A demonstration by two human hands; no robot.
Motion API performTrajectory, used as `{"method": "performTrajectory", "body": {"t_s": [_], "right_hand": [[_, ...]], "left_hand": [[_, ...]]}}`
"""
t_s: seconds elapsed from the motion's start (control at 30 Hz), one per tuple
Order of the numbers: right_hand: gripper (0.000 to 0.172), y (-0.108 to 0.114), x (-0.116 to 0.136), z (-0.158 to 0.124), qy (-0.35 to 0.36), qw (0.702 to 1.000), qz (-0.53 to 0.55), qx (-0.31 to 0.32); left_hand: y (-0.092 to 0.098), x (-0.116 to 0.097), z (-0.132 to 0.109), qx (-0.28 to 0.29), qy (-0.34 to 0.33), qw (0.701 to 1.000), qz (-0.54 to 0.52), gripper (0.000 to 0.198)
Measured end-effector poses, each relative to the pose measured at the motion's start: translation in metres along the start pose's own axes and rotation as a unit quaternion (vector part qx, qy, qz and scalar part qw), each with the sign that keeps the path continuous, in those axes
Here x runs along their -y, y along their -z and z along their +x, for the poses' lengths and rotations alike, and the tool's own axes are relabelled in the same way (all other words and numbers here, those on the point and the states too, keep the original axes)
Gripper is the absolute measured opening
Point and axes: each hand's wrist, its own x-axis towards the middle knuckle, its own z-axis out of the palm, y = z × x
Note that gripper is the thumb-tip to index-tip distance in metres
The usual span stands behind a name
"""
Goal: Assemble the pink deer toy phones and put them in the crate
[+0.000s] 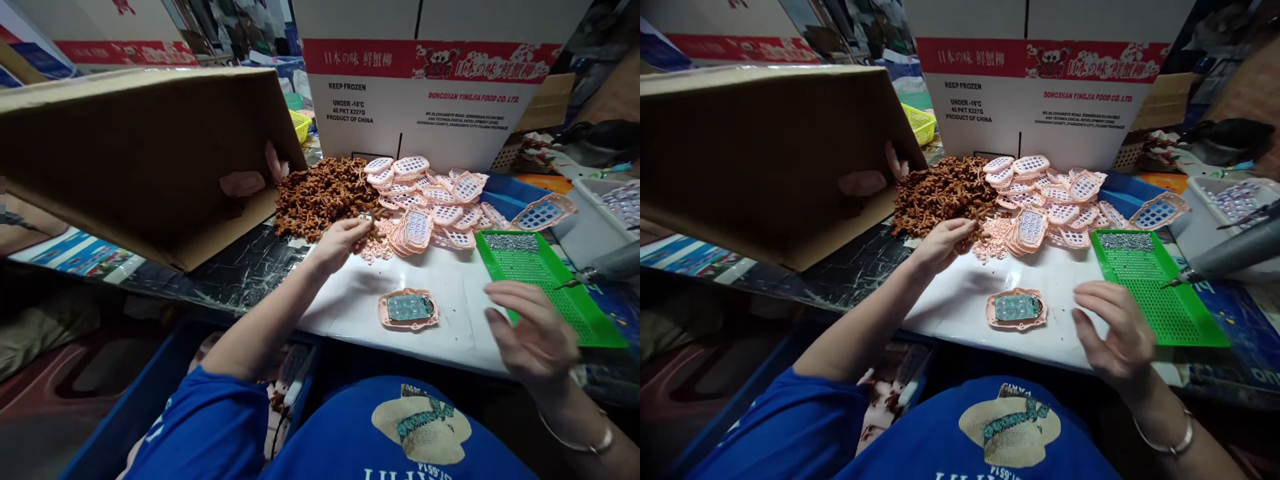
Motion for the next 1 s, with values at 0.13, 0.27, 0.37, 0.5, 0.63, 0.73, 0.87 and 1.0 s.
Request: {"method": "performTrajectory", "body": {"t_s": [0.13, 0.27, 0.37, 0.5, 0.63, 0.73, 0.87, 1.0], "right_hand": [[0.027, -0.039, 0.025, 0.006, -0.073, 0.993, 0.057, 0.069], [0.016, -0.048, 0.026, 0.003, -0.198, 0.971, 0.108, 0.086], [0.018, -0.044, 0.019, -0.002, -0.315, 0.929, 0.183, 0.065], [0.038, -0.031, 0.012, 0.002, -0.432, 0.847, 0.295, 0.09], [0.032, -0.018, 0.011, 0.011, -0.492, 0.765, 0.333, 0.248], [0.033, -0.014, 0.009, 0.011, -0.515, 0.757, 0.324, 0.239], [0.039, -0.018, 0.004, -0.002, -0.521, 0.805, 0.245, 0.144], [0.032, -0.028, 0.003, -0.017, -0.496, 0.833, 0.198, 0.148]], "left_hand": [[-0.041, -0.001, -0.043, 0.067, 0.03, 0.995, -0.067, 0.055], [-0.071, 0.006, -0.072, 0.082, -0.018, 0.995, -0.051, 0.039], [-0.08, 0.011, -0.079, 0.043, -0.209, 0.97, 0.121, 0.027], [-0.078, 0.008, -0.075, 0.094, -0.504, 0.763, 0.393, 0.021], [-0.076, 0.0, -0.066, 0.182, -0.572, 0.629, 0.495, 0.022], [-0.079, 0.001, -0.066, 0.14, -0.539, 0.696, 0.454, 0.021], [-0.084, 0.018, -0.077, 0.082, -0.384, 0.84, 0.375, 0.052], [-0.086, 0.037, -0.09, 0.131, -0.308, 0.864, 0.377, 0.049]]}}
